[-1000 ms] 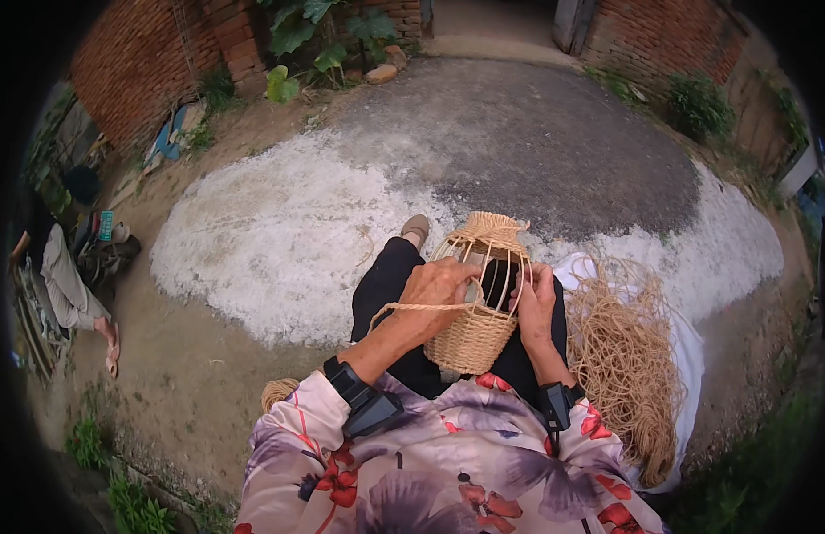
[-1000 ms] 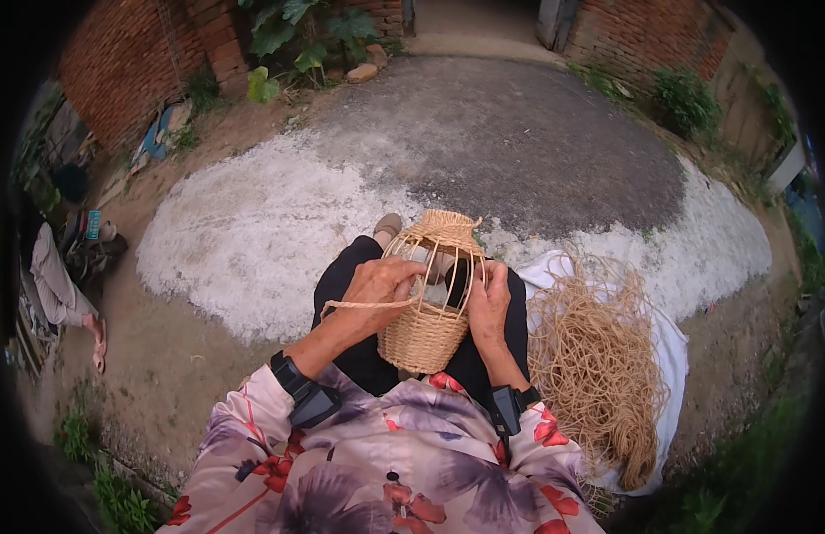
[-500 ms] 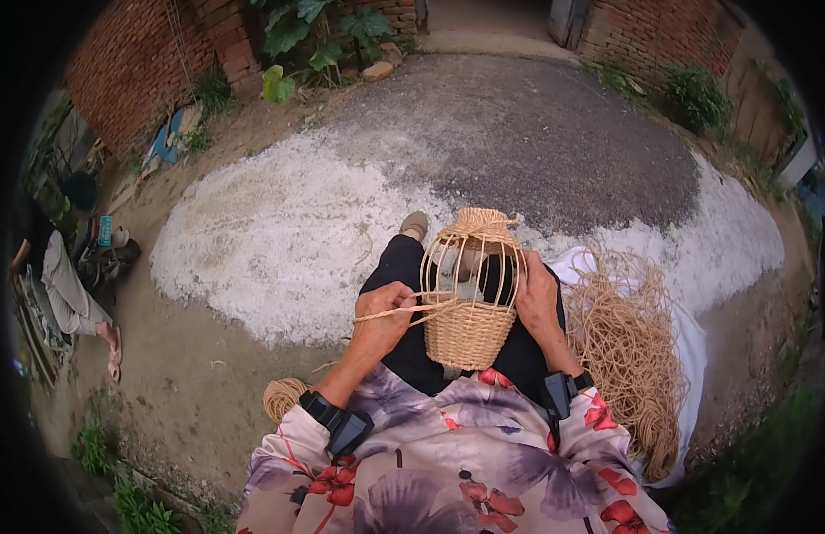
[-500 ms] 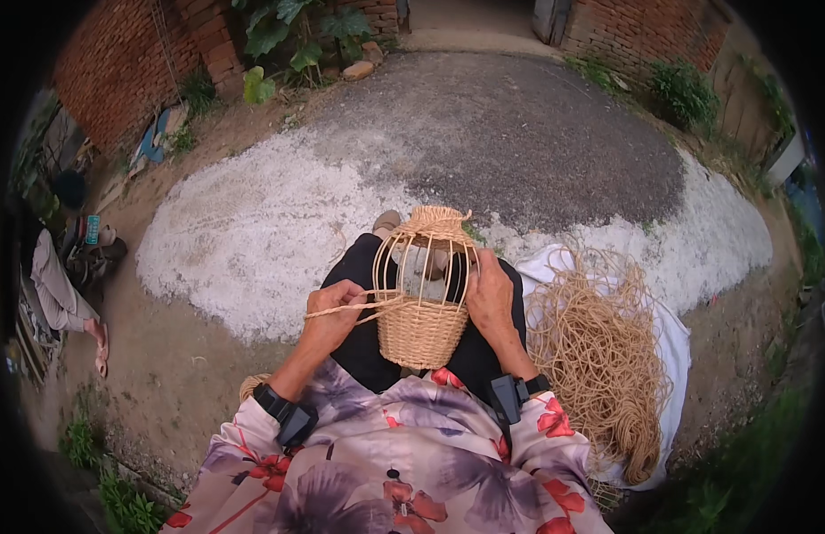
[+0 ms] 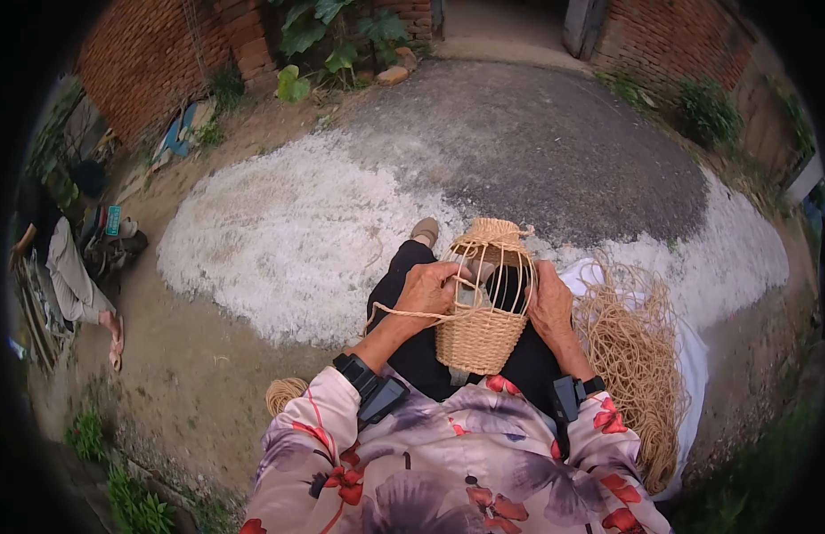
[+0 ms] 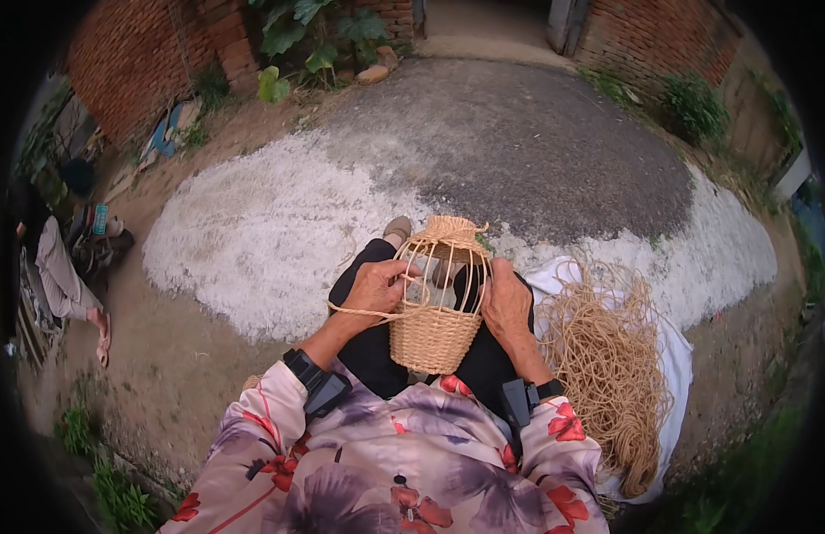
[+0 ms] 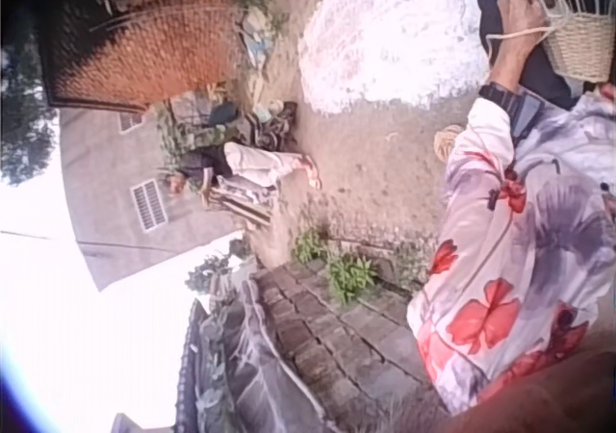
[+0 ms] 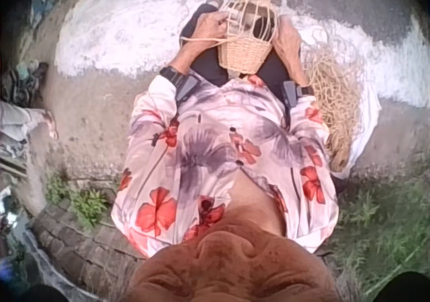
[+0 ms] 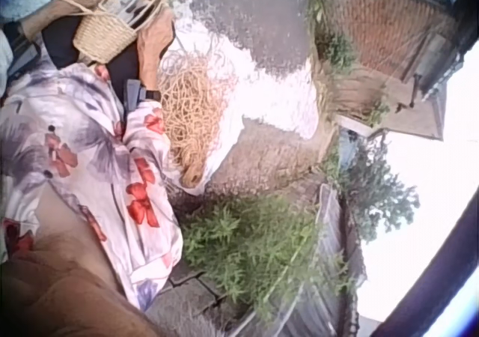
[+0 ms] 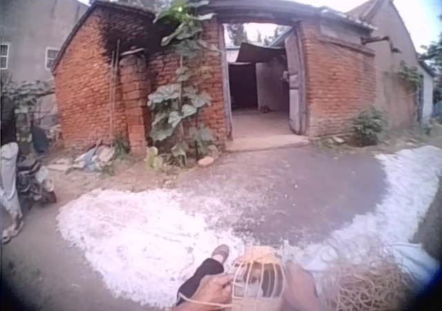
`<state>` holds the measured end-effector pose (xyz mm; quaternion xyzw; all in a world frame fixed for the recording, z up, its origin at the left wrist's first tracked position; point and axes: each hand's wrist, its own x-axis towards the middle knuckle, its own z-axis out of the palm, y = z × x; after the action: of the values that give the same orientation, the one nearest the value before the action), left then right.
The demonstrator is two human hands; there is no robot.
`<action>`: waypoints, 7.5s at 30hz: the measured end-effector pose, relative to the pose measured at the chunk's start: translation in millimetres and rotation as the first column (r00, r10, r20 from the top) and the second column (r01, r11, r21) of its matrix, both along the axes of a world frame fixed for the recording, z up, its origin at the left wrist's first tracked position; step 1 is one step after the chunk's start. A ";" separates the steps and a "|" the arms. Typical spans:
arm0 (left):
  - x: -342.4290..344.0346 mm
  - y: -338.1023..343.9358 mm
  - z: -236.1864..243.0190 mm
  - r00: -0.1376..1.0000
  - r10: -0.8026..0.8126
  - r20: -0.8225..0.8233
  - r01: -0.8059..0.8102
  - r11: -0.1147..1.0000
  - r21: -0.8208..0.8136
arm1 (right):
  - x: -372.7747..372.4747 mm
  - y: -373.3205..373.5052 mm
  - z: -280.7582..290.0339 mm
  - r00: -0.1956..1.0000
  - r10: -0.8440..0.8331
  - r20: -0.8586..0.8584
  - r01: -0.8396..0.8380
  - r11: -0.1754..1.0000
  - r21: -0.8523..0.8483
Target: Weave a small bamboo basket by hand using thin strips of bamboo.
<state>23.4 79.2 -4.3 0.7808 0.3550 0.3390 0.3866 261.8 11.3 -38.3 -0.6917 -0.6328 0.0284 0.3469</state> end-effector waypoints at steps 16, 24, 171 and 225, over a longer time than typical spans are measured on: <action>16.8 -19.3 3.7 0.939 0.251 -0.236 -0.140 0.904 0.404 | -62.3 -30.7 88.0 0.819 0.538 0.199 -0.553 0.833 0.020; 15.3 -26.2 3.8 0.941 0.217 -0.259 -0.096 0.907 0.411 | 119.3 -20.6 19.3 0.650 -0.070 -0.757 0.290 0.943 0.162; -220.2 49.9 -26.7 0.625 0.695 -0.355 -0.624 0.718 0.309 | -7.3 -8.8 59.2 0.893 -0.071 -0.444 -0.094 0.936 -0.339; -19.0 -35.9 41.7 0.972 0.131 0.194 -0.048 0.922 -0.384 | 7.2 -22.5 49.2 0.540 0.032 -0.841 -0.328 0.928 -0.175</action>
<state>4.4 43.3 37.3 0.6332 0.4048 0.3647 0.5497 269.0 -11.2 10.9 -0.5724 -0.4516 0.4844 0.4834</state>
